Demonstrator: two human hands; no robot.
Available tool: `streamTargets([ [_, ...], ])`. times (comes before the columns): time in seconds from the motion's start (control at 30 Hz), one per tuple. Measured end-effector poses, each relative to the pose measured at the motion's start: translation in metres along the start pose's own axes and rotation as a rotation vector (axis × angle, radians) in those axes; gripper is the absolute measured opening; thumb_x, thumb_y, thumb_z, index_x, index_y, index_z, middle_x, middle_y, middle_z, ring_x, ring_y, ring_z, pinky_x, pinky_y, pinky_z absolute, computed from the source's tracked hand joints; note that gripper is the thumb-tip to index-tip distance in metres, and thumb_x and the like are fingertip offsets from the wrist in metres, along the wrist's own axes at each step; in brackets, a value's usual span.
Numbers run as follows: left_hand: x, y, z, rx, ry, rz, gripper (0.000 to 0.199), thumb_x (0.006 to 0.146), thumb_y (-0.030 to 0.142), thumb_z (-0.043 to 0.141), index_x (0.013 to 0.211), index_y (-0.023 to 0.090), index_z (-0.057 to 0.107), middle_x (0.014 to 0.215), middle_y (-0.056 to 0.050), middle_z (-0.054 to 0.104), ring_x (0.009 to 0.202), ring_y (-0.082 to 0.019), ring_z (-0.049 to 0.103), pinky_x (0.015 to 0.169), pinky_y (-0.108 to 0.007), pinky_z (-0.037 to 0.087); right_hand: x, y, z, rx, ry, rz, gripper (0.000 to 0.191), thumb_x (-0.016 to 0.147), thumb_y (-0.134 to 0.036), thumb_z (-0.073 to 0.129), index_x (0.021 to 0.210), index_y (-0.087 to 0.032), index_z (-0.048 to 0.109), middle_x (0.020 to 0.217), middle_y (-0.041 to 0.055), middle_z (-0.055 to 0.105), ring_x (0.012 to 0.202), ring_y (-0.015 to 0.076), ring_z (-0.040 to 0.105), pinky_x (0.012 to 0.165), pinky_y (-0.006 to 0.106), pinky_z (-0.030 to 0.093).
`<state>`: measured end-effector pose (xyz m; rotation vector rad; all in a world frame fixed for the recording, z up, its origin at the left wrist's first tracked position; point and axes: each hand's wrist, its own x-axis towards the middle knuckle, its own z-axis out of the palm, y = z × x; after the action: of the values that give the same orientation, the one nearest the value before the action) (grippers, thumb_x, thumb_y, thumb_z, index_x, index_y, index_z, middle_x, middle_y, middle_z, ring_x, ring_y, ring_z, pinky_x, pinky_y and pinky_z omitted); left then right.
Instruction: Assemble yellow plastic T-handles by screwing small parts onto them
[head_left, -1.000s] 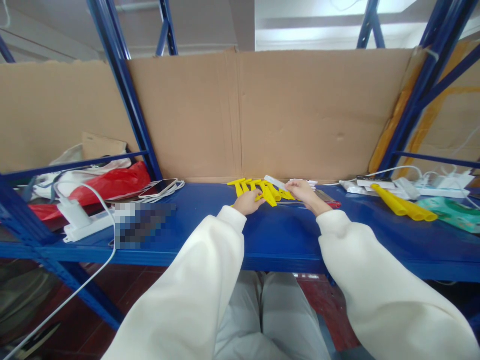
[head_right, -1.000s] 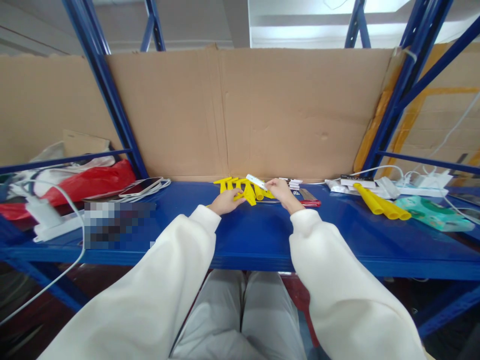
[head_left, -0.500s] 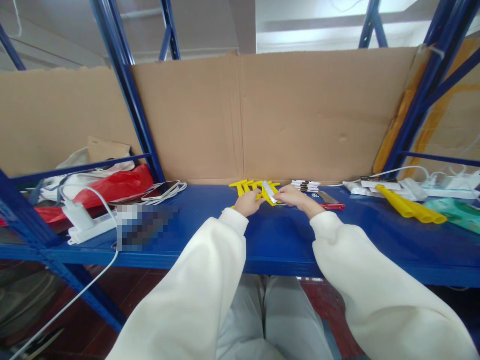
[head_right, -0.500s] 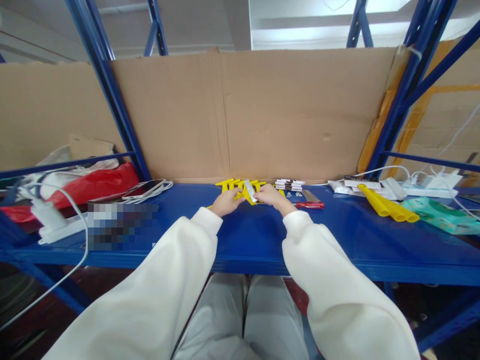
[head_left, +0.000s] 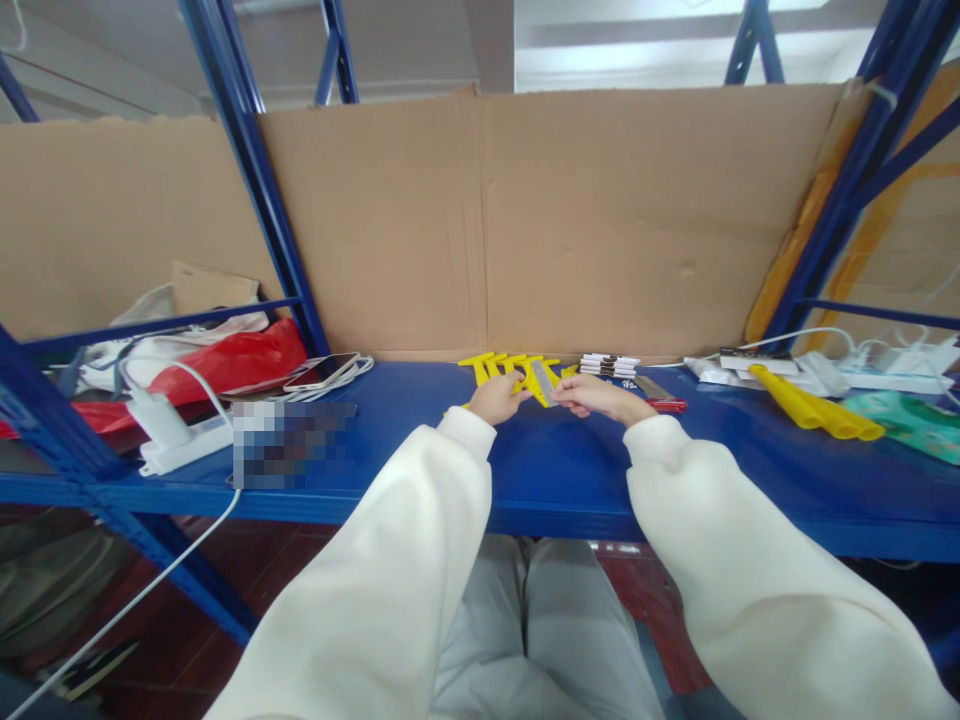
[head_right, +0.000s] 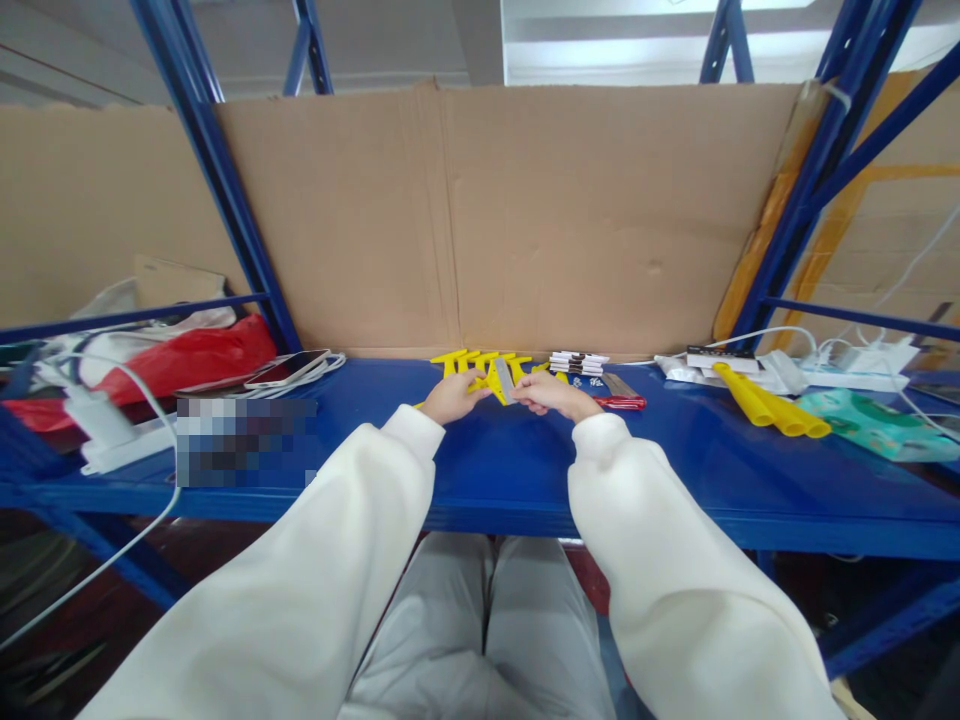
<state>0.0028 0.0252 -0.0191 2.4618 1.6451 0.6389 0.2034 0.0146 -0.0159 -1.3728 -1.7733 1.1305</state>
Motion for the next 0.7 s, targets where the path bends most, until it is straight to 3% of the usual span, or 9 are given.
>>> streamTargets([
  [0.5, 0.0007, -0.0014, 0.0019, -0.071, 0.000, 0.099, 0.032, 0.099, 0.029, 0.061, 0.130, 0.021, 0.066, 0.137, -0.010, 0.072, 0.128, -0.026, 0.066, 0.108, -0.041, 0.050, -0.0020, -0.0024, 0.0043, 0.137, 0.004, 0.030, 0.047, 0.079, -0.044, 0.085, 0.066, -0.020, 0.047, 0.052, -0.0075, 0.042, 0.044, 0.0044, 0.034, 0.041, 0.018, 0.025],
  [0.7, -0.0011, 0.0018, -0.0007, -0.054, -0.021, 0.095, 0.034, 0.099, 0.028, 0.061, 0.131, 0.020, 0.067, 0.140, -0.010, 0.070, 0.131, -0.027, 0.064, 0.112, -0.040, 0.048, -0.0023, -0.0003, 0.0052, 0.150, -0.023, 0.069, 0.048, 0.077, -0.046, 0.086, 0.067, -0.020, 0.046, 0.050, -0.0094, 0.038, 0.042, 0.0030, 0.027, 0.039, 0.015, 0.019],
])
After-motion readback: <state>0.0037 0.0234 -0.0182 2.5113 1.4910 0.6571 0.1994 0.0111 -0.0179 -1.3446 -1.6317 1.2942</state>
